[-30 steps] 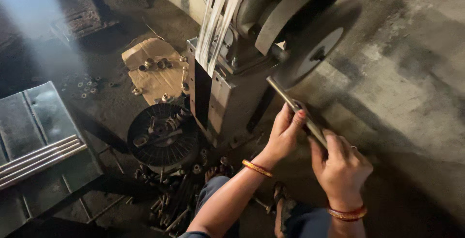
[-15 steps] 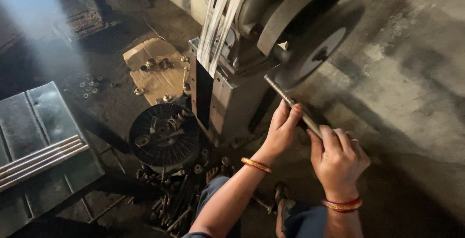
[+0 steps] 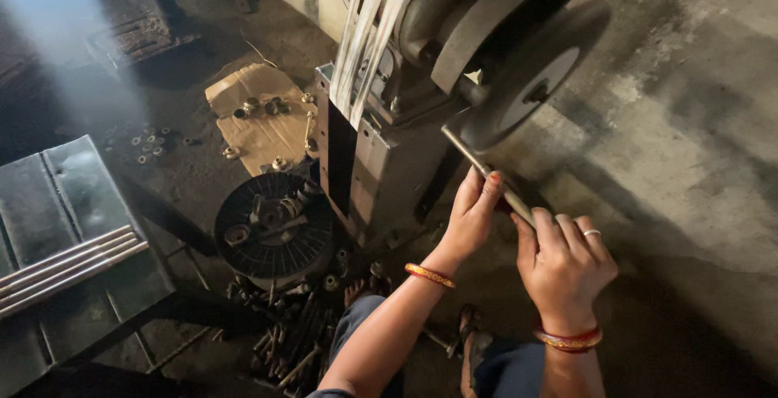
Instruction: The person grinds threaded metal rods against a rotating bench grinder wheel, holding each rod with both hands and moving it along the wheel surface. The person repeatedly picks up rods from a nearby tray and continues the grinding process.
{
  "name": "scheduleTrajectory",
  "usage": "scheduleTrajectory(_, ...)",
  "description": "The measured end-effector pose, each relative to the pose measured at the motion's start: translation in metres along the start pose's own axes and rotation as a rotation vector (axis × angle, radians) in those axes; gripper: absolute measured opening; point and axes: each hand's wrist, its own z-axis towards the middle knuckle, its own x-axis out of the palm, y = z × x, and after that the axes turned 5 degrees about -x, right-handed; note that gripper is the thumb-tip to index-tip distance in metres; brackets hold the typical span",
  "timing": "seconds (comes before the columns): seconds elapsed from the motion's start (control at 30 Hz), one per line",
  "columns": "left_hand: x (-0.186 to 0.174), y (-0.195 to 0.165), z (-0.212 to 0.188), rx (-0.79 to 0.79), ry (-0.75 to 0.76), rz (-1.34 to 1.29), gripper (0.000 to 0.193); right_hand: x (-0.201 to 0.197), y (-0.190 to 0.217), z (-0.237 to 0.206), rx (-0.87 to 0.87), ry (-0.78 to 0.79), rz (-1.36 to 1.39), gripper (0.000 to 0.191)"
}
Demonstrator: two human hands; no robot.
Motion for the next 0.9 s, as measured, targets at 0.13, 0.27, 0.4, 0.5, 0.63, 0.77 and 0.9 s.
scheduleTrajectory(0.13,0.001,0.005,0.001,-0.017,-0.048,0.041,0.024,0.001,0.0,0.001,-0.019,0.007,-0.018,0.022)
scheduleTrajectory(0.27,0.002,0.003,-0.003,-0.005,-0.03,0.069,0.024,0.0,-0.003,-0.002,-0.015,0.013,-0.02,0.022)
scheduleTrajectory(0.4,0.007,-0.004,-0.009,0.05,-0.019,0.162,0.024,-0.004,-0.006,-0.007,-0.027,-0.044,0.005,0.022)
scheduleTrajectory(0.5,0.012,-0.007,-0.011,0.046,0.0,0.162,0.024,-0.007,-0.008,-0.01,-0.03,-0.021,-0.014,0.023)
scheduleTrajectory(0.63,0.015,-0.008,-0.015,0.031,-0.007,0.129,0.024,-0.006,-0.01,-0.012,-0.038,-0.011,-0.008,0.023)
scheduleTrajectory(0.77,0.013,-0.005,-0.016,0.031,0.014,0.143,0.024,-0.007,-0.011,-0.014,-0.034,-0.014,0.013,0.023)
scheduleTrajectory(0.9,0.012,0.001,-0.015,0.027,0.005,0.134,0.024,-0.008,-0.011,-0.014,-0.018,0.02,0.005,0.022)
